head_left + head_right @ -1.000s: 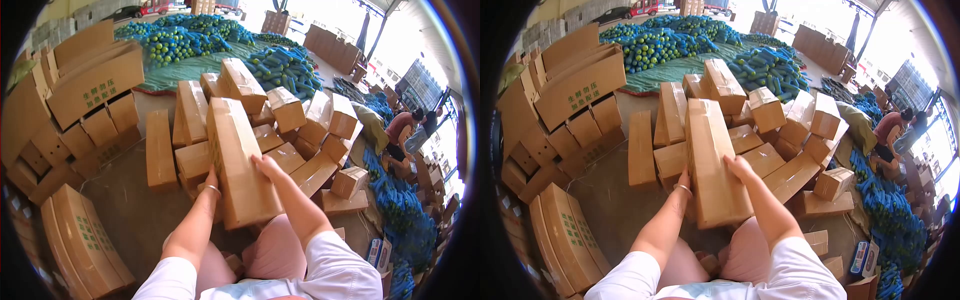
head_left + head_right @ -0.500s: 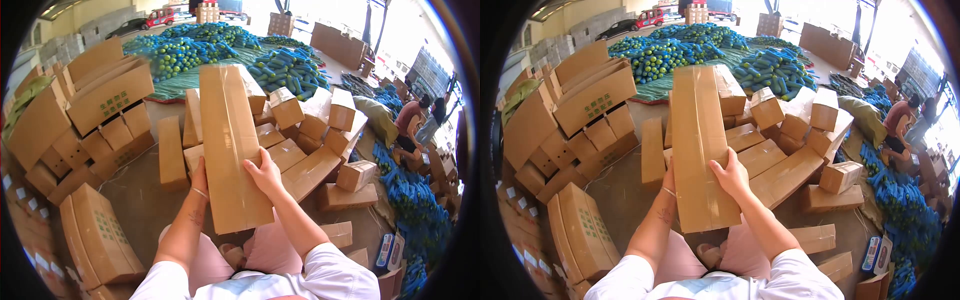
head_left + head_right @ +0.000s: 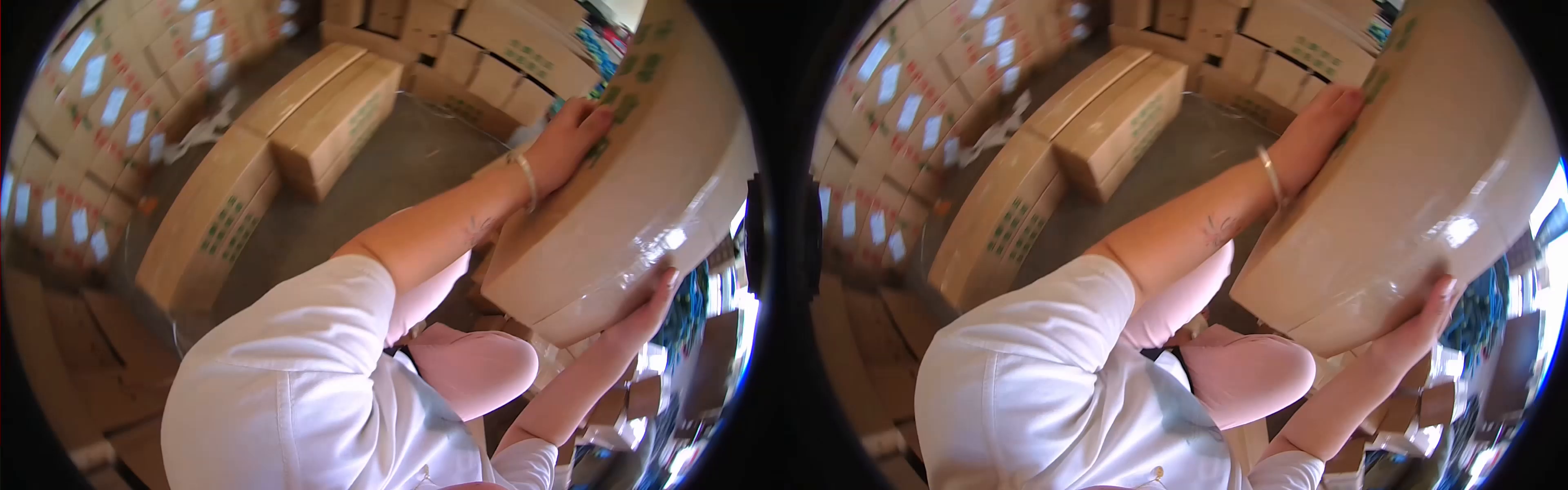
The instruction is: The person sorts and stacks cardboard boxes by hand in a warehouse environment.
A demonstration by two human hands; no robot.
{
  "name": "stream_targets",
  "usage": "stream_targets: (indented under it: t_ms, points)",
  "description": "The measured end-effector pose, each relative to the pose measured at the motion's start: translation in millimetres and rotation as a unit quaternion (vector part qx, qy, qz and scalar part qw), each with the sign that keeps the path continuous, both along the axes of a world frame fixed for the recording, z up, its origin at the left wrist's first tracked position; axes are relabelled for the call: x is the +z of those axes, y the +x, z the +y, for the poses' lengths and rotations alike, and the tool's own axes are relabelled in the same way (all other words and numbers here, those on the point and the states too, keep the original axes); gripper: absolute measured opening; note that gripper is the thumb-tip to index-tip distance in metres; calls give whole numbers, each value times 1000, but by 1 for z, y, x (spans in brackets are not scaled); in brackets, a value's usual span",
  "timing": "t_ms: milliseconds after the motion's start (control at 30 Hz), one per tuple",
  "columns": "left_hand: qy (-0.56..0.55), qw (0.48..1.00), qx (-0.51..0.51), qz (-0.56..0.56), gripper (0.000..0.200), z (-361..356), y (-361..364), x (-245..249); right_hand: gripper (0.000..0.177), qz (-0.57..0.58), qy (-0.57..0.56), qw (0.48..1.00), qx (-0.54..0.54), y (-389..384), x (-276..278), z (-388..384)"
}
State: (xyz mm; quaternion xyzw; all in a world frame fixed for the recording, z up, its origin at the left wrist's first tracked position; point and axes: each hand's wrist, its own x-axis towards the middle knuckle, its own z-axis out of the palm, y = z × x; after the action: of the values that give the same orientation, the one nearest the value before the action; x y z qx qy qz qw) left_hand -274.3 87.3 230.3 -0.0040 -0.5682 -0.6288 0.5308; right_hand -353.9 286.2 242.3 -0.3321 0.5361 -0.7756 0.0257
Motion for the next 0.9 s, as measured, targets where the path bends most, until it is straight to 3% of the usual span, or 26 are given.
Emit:
stream_targets:
  t_ms: [133,233,333,367,400,433,467,533,667,900]
  points:
    - [-144,979,146,13,51,-21,83,43,57,-80,-69,987,121,38,19,-37]
    - [0,1000,9,-22,45,14,83,29,52,-122,-101,950,268,63,28,-64]
    - [-76,994,72,-7,51,-25,116,52,49,-123,-106,919,360,102,26,-96]
    - [-241,951,194,-29,42,-46,128,59,49,-116,-85,914,378,115,22,-104]
    - [-395,865,305,-48,36,-58,141,62,50,-108,-63,910,396,127,18,-112]
    - [-395,865,305,-48,36,-57,174,57,51,-104,-32,908,404,139,13,-118]
    - [-195,938,230,-173,41,-53,225,50,53,-123,-9,896,427,147,4,-126]
    - [48,950,135,-278,50,-64,271,28,55,-177,30,867,465,153,-32,-150]
    - [127,943,107,-287,47,-87,299,-36,60,-276,111,810,506,173,-85,-181]
    - [257,922,83,-276,47,-174,357,-140,77,-317,265,757,507,218,-149,-276]
